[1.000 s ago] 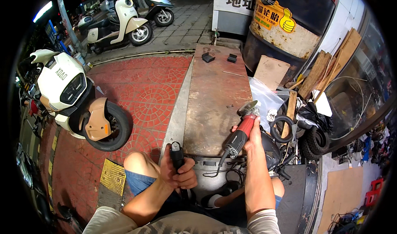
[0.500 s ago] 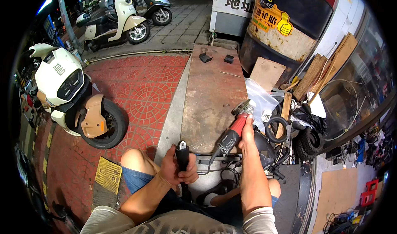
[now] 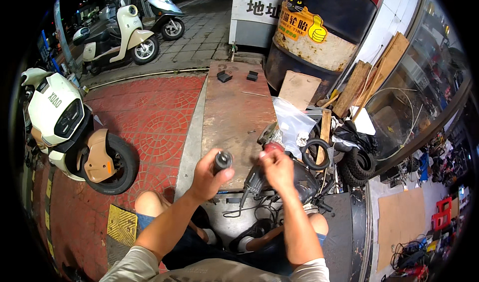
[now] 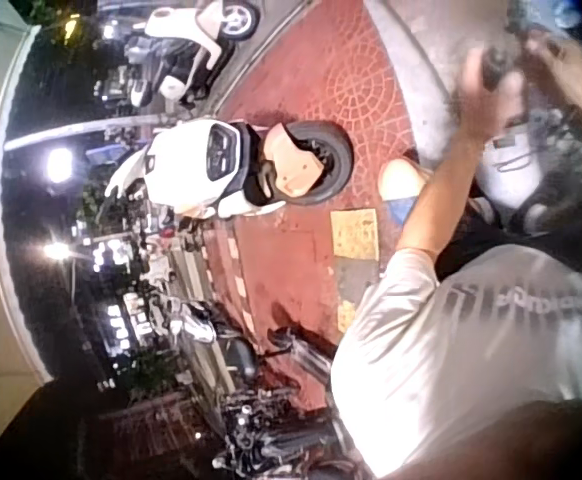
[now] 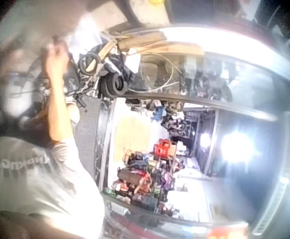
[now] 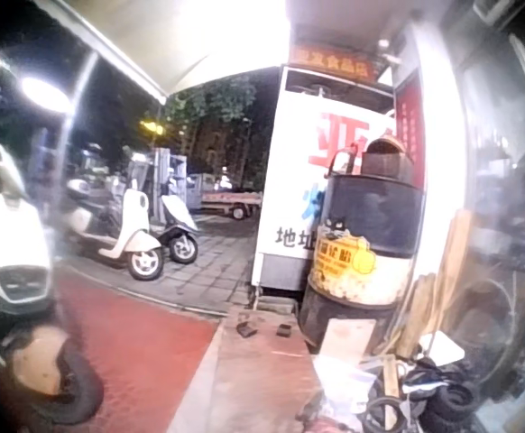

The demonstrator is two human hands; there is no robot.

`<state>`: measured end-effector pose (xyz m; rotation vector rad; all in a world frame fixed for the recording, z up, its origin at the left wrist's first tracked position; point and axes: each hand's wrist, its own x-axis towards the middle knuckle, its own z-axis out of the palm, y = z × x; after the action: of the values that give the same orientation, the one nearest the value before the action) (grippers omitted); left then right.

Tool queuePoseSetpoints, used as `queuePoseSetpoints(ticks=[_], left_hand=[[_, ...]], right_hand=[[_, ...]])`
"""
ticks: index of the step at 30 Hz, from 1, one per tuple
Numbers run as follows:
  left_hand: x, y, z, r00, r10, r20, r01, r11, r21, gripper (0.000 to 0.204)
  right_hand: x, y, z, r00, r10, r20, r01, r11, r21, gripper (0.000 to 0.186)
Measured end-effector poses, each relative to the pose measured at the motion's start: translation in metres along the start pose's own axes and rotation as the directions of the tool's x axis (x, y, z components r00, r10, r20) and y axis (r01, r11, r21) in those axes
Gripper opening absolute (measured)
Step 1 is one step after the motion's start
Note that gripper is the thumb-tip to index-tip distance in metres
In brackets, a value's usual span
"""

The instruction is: The person uses an angle grinder to smooth the end of a black metal shaft by hand, then picks up a digital caliper to measure the dimensions of a small metal component.

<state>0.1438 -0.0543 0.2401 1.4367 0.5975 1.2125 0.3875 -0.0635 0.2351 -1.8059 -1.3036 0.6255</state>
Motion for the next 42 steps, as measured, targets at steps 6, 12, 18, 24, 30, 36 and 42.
queuePoseSetpoints(ticks=[6, 12, 18, 24, 30, 36, 42], left_hand=[[0.036, -0.031, 0.007, 0.998, 0.021, -0.064, -0.03, 0.989, -0.148, 0.032], [0.04, -0.04, 0.014, 0.99, 0.059, -0.132, -0.069, 0.995, -0.068, 0.033], [0.032, -0.044, 0.009, 0.972, 0.087, -0.218, -0.043, 0.98, 0.196, 0.025], [0.028, -0.092, 0.012, 0.977, 0.12, -0.175, -0.103, 0.989, 0.107, 0.024], [0.02, -0.111, 0.018, 0.974, 0.209, -0.084, -0.164, 0.914, 0.37, 0.044], [0.023, -0.063, 0.017, 0.986, 0.149, -0.068, -0.149, 0.989, 0.009, 0.043], [0.025, -0.042, 0.026, 0.965, 0.146, -0.219, -0.104, 0.976, 0.192, 0.032]], right_hand=[[-0.042, -0.023, 0.026, 0.988, -0.138, 0.064, 0.13, 0.985, 0.116, 0.019], [-0.041, -0.032, 0.025, 0.992, -0.123, 0.008, 0.115, 0.944, 0.308, 0.021], [-0.032, -0.096, -0.002, 0.864, -0.502, 0.022, 0.493, 0.856, 0.155, 0.045], [-0.016, -0.096, 0.012, 0.695, -0.7, 0.163, 0.706, 0.708, 0.033, 0.059], [-0.015, -0.085, 0.03, 0.696, -0.702, 0.15, 0.703, 0.709, 0.06, 0.04], [-0.013, -0.088, 0.028, 0.758, -0.64, 0.125, 0.646, 0.763, -0.012, 0.043], [-0.016, -0.091, 0.028, 0.823, -0.548, 0.152, 0.53, 0.836, 0.144, 0.048]])
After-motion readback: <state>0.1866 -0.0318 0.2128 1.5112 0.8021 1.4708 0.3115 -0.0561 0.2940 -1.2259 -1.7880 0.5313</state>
